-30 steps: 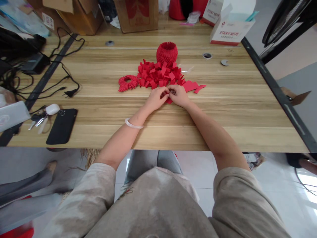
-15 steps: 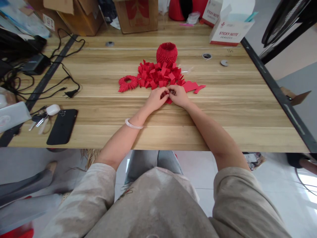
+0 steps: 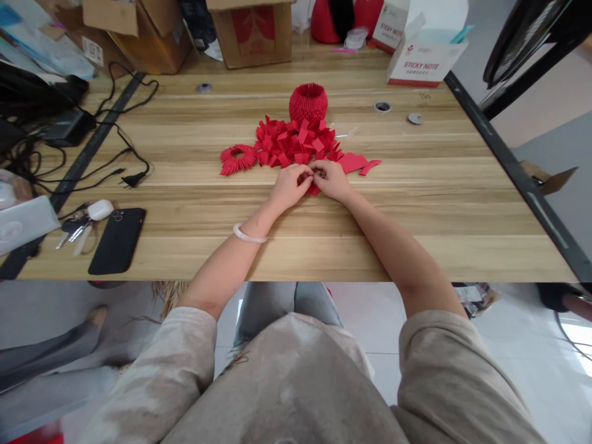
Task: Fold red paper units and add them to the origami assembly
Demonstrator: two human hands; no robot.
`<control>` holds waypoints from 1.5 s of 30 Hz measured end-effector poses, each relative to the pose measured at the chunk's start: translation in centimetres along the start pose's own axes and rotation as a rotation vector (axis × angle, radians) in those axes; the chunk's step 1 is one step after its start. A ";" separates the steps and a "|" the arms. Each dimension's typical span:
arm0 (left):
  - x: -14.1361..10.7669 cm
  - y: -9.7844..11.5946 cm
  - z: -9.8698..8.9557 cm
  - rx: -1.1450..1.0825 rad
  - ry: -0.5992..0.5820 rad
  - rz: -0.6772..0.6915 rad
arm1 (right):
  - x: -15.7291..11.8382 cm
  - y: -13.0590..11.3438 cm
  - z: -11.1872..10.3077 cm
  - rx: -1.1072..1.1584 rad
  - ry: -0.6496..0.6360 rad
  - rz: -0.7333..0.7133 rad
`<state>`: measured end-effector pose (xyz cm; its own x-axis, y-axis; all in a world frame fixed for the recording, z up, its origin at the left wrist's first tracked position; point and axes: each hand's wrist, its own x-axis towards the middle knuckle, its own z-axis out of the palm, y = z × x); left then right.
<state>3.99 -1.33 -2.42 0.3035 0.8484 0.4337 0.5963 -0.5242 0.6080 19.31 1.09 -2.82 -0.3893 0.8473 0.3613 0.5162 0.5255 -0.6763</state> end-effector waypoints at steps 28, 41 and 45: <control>0.0 -0.7 -0.7 0.033 0.207 -0.150 | 0.3 0.3 0.1 0.353 0.030 0.150; 0.2 -0.8 -1.1 -0.025 0.189 -0.168 | 0.3 -0.2 0.0 0.425 0.066 0.186; 0.2 -0.8 -1.1 -0.048 0.183 -0.166 | 0.3 -0.1 0.0 0.434 0.064 0.186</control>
<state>2.74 -0.77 -2.08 0.0621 0.8977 0.4362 0.5891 -0.3857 0.7100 19.09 1.30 -2.64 -0.2653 0.9343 0.2382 0.2014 0.2953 -0.9340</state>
